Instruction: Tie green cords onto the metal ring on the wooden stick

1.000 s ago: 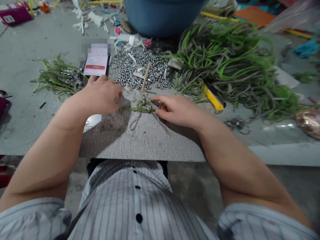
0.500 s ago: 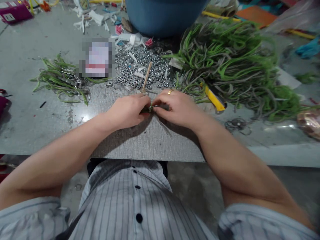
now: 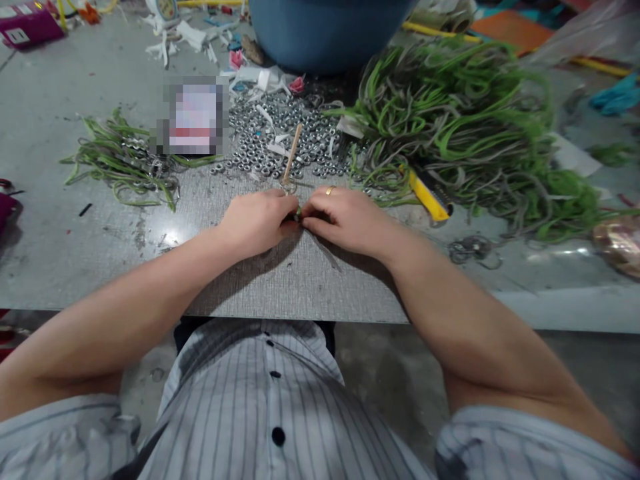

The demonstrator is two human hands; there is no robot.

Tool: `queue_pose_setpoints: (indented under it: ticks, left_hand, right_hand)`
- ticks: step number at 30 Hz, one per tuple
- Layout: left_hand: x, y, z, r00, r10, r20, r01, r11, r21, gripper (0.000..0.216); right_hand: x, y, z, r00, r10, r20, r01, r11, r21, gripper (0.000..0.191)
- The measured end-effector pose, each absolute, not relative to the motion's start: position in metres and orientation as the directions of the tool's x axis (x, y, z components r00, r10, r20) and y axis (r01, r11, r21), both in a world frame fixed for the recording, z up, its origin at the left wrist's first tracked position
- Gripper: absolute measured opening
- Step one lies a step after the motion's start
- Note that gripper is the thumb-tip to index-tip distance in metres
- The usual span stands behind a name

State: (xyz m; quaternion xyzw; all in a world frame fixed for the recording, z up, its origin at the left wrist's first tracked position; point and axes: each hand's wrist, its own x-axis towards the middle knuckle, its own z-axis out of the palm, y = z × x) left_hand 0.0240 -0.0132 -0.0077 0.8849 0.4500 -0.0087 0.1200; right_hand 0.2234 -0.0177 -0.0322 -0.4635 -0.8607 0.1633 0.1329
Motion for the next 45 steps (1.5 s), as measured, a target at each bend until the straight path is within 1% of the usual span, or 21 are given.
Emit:
queue_pose_setpoints:
  ticks: [8, 10, 13, 15, 17, 19, 21, 23, 28, 31, 34, 41, 43, 45]
  left_hand:
    - [0.014, -0.001, 0.0, 0.642, 0.742, -0.191, 0.765, -0.606, 0.216, 0.029]
    - [0.014, 0.0, -0.001, 0.642, 0.745, -0.182, 0.765, -0.605, 0.223, 0.028]
    - [0.015, -0.002, -0.002, 0.639, 0.753, -0.156, 0.765, -0.601, 0.231, 0.029]
    - [0.015, -0.003, -0.002, 0.63, 0.76, -0.157, 0.772, -0.591, 0.235, 0.03]
    - [0.016, -0.004, -0.003, 0.613, 0.771, -0.169, 0.786, -0.574, 0.23, 0.029]
    - [0.016, -0.003, -0.003, 0.608, 0.775, -0.173, 0.79, -0.57, 0.225, 0.028]
    - [0.016, -0.003, -0.003, 0.621, 0.766, -0.168, 0.78, -0.581, 0.231, 0.029]
    - [0.015, -0.003, -0.002, 0.624, 0.763, -0.168, 0.777, -0.583, 0.237, 0.029]
    - [0.013, -0.006, 0.002, 0.638, 0.754, -0.153, 0.763, -0.594, 0.253, 0.03]
    - [0.013, -0.006, 0.002, 0.631, 0.76, -0.157, 0.77, -0.589, 0.245, 0.029]
    - [0.014, -0.006, 0.001, 0.614, 0.775, -0.15, 0.783, -0.576, 0.235, 0.03]
    - [0.014, -0.007, 0.002, 0.602, 0.784, -0.15, 0.793, -0.567, 0.222, 0.03]
    - [0.014, -0.008, 0.003, 0.596, 0.788, -0.156, 0.798, -0.56, 0.223, 0.03]
    - [0.014, -0.007, 0.003, 0.597, 0.785, -0.167, 0.798, -0.559, 0.224, 0.03]
  right_hand:
    - [0.225, -0.017, -0.033, -0.511, 0.858, 0.05, 0.771, 0.483, -0.415, 0.013]
    - [0.226, -0.017, -0.033, -0.509, 0.858, 0.071, 0.765, 0.489, -0.419, 0.014]
    - [0.231, -0.016, -0.033, -0.51, 0.849, 0.142, 0.75, 0.519, -0.409, 0.016]
    - [0.235, -0.016, -0.031, -0.54, 0.827, 0.159, 0.734, 0.554, -0.392, 0.018]
    - [0.238, -0.015, -0.025, -0.606, 0.789, 0.1, 0.705, 0.591, -0.392, 0.018]
    - [0.24, -0.015, -0.019, -0.665, 0.747, 0.001, 0.683, 0.609, -0.404, 0.02]
    - [0.239, -0.016, -0.013, -0.687, 0.723, -0.073, 0.681, 0.604, -0.414, 0.02]
    - [0.236, -0.019, -0.009, -0.691, 0.716, -0.1, 0.676, 0.591, -0.44, 0.02]
    - [0.231, -0.026, -0.006, -0.754, 0.65, -0.094, 0.565, 0.569, -0.597, 0.023]
    - [0.232, -0.027, -0.006, -0.774, 0.627, -0.088, 0.532, 0.569, -0.628, 0.025]
    - [0.233, -0.026, -0.008, -0.779, 0.62, -0.091, 0.54, 0.59, -0.6, 0.025]
    - [0.225, -0.03, -0.013, -0.792, 0.597, -0.128, 0.581, 0.672, -0.459, 0.016]
    - [0.222, -0.033, -0.014, -0.784, 0.611, -0.113, 0.595, 0.685, -0.421, 0.016]
    - [0.22, -0.034, -0.016, -0.777, 0.627, -0.048, 0.585, 0.692, -0.423, 0.015]
